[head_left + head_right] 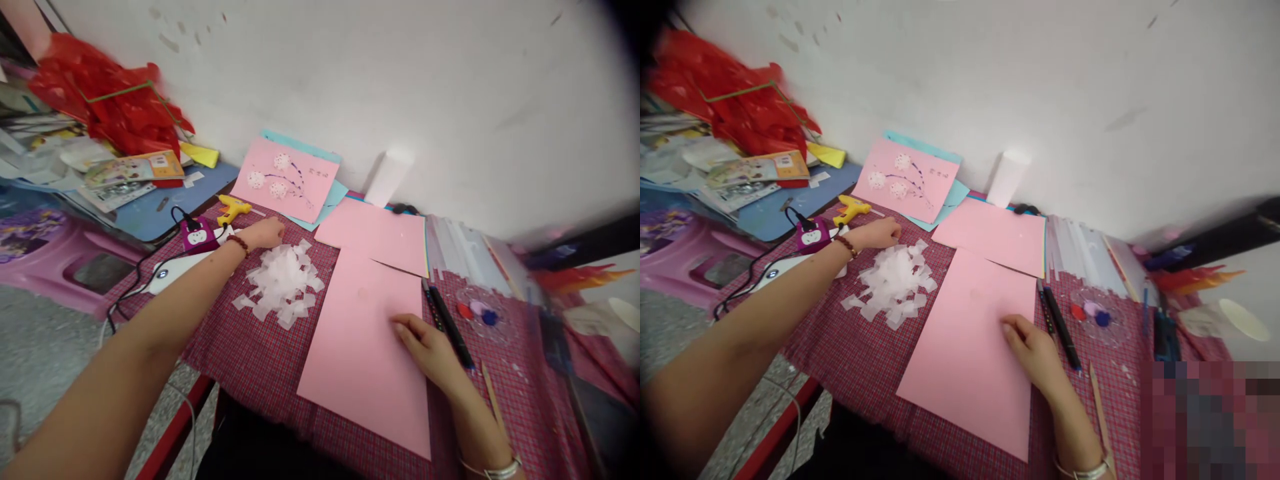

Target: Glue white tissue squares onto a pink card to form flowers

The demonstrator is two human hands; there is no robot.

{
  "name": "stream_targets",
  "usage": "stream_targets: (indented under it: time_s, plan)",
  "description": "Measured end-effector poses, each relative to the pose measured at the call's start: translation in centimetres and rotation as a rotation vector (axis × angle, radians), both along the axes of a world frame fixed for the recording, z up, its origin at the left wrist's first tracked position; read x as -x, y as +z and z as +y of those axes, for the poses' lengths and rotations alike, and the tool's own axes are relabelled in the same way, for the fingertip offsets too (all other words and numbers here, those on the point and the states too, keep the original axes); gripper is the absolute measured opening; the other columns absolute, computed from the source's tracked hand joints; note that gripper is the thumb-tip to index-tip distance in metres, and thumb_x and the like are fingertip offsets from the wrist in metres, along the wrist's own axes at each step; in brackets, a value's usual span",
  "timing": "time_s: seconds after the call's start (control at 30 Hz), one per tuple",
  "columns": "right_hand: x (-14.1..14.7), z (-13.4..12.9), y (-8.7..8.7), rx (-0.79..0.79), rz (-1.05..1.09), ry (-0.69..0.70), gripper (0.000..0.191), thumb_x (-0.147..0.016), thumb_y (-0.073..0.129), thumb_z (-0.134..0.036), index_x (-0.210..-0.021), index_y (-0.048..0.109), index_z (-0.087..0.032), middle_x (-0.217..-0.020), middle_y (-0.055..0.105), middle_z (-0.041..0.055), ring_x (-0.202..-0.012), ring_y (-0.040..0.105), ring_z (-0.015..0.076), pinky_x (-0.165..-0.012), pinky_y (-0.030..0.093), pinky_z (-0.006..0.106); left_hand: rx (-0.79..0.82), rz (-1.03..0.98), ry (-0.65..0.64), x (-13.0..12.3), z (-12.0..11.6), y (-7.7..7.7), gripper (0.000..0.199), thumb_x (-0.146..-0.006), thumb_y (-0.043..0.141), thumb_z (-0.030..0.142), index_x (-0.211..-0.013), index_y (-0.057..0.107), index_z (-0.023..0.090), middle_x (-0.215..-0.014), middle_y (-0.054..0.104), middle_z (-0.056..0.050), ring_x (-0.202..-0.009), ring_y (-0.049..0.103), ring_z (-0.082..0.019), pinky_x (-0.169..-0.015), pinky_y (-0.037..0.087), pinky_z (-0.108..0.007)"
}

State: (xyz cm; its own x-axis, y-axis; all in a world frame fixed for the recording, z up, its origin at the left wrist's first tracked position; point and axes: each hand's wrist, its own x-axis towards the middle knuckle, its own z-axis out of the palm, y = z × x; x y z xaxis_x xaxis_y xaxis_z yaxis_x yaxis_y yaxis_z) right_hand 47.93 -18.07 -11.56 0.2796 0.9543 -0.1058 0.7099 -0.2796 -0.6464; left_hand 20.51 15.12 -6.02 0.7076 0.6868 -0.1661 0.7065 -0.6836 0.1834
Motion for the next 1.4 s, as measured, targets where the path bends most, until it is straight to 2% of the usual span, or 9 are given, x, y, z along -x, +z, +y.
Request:
stream_targets:
  time_s: [0.1, 0.2, 0.3, 0.4, 0.53, 0.77, 0.97, 1.2, 1.4]
  plan:
    - [-0.1, 0.1, -0.2, -0.019, 0.001, -0.011, 0.031, -0.088, 0.045, -0.038, -0.104, 0.063, -0.019, -0.1, 0.071, 0.0075, -0.091, 0.065, 0.0239, -0.08, 0.049, 0.036, -0.023, -0.01, 0.03, 0.3, -0.4, 1.8, 0.009, -0.068, 0.052, 0.014, -0.067, 0.06, 0.01, -0.071, 0.06, -0.008, -0.066, 0.051, -0.015, -0.065, 0.036, -0.026]
    - [-0.1, 0.0, -0.1, -0.036, 0.017, -0.001, 0.03, -0.087, 0.046, -0.036, -0.103, 0.064, -0.018, -0.098, 0.07, 0.0082, -0.089, 0.065, 0.0237, -0.079, 0.048, 0.037, -0.065, -0.141, 0.041, -0.8, -3.4, 4.7, 0.011, -0.073, 0.048, 0.017, -0.076, 0.058, 0.011, -0.075, 0.057, -0.005, -0.071, 0.05, -0.014, -0.067, 0.037, -0.026]
    - [0.5, -0.1, 0.6, -0.092, 0.047, -0.03, 0.028, -0.088, 0.046, -0.035, -0.1, 0.063, -0.017, -0.091, 0.069, 0.0083, -0.082, 0.063, 0.0217, -0.075, 0.048, 0.035, 0.304, -0.616, -0.049, -3.6, -9.3, 6.5, 0.008, -0.074, 0.051, 0.02, -0.078, 0.054, 0.012, -0.068, 0.053, 0.001, -0.064, 0.049, -0.009, -0.063, 0.038, -0.022]
    - [1.8, -0.4, 1.6, -0.226, 0.171, -0.149, 0.026, -0.088, 0.048, -0.036, -0.101, 0.061, -0.017, -0.086, 0.065, 0.0066, -0.075, 0.06, 0.0183, -0.07, 0.048, 0.032, 0.859, -0.761, -0.12, -6.4, -15.4, 5.7, 0.011, -0.075, 0.055, 0.023, -0.076, 0.051, 0.013, -0.06, 0.051, 0.003, -0.055, 0.049, -0.007, -0.054, 0.038, -0.02]
    - [3.9, -0.6, 2.7, -0.306, 0.509, -0.142, 0.025, -0.089, 0.049, -0.038, -0.105, 0.057, -0.021, -0.09, 0.062, 0.0044, -0.069, 0.056, 0.0137, -0.067, 0.048, 0.029, 1.084, -0.771, -0.087, -8.4, -19.3, 2.4, 0.01, -0.076, 0.057, 0.023, -0.075, 0.052, 0.014, -0.061, 0.051, 0.003, -0.055, 0.047, -0.006, -0.052, 0.039, -0.02]
    - [5.7, 0.0, 2.9, -0.252, 0.769, -0.096, 0.034, -0.078, 0.063, -0.05, -0.09, 0.055, -0.02, -0.07, 0.056, -0.0008, -0.063, 0.052, 0.0125, -0.061, 0.044, 0.027, 1.065, -0.701, -0.094, -9.1, -20.6, 0.0, 0.012, -0.075, 0.057, 0.023, -0.071, 0.051, 0.014, -0.06, 0.048, 0.005, -0.055, 0.044, -0.006, -0.051, 0.033, -0.019]
    - [6.1, 0.2, 2.3, -0.25, 0.841, -0.112, 0.029, -0.079, 0.063, -0.045, -0.075, 0.052, -0.019, -0.063, 0.052, -0.0033, -0.059, 0.048, 0.0104, -0.058, 0.039, 0.025, 1.143, -0.609, -0.089, -8.9, -20.7, -0.8, 0.015, -0.077, 0.057, 0.028, -0.081, 0.051, 0.014, -0.062, 0.054, 0.004, -0.055, 0.048, -0.008, -0.053, 0.037, -0.02]
    - [6.6, 0.2, 2.4, -0.196, 0.792, -0.087, 0.032, -0.078, 0.063, -0.048, -0.074, 0.052, -0.019, -0.066, 0.051, -0.0035, -0.059, 0.044, 0.0091, -0.057, 0.037, 0.023, 0.981, -0.443, -0.204, -7.7, -19.5, -0.8, 0.022, -0.08, 0.055, 0.034, -0.071, 0.057, 0.014, -0.061, 0.051, 0.004, -0.057, 0.045, -0.008, -0.052, 0.033, -0.02]
    - [6.7, 0.3, 2.3, -0.19, 0.79, -0.074, 0.031, -0.08, 0.061, -0.048, -0.074, 0.053, -0.018, -0.065, 0.05, -0.0038, -0.059, 0.043, 0.0092, -0.057, 0.037, 0.023, 1.11, -0.606, -0.221, -7.5, -19.7, -1.6, 0.025, -0.08, 0.056, 0.032, -0.099, 0.056, 0.015, -0.091, 0.062, -0.002, -0.081, 0.056, -0.012, -0.074, 0.046, -0.026]
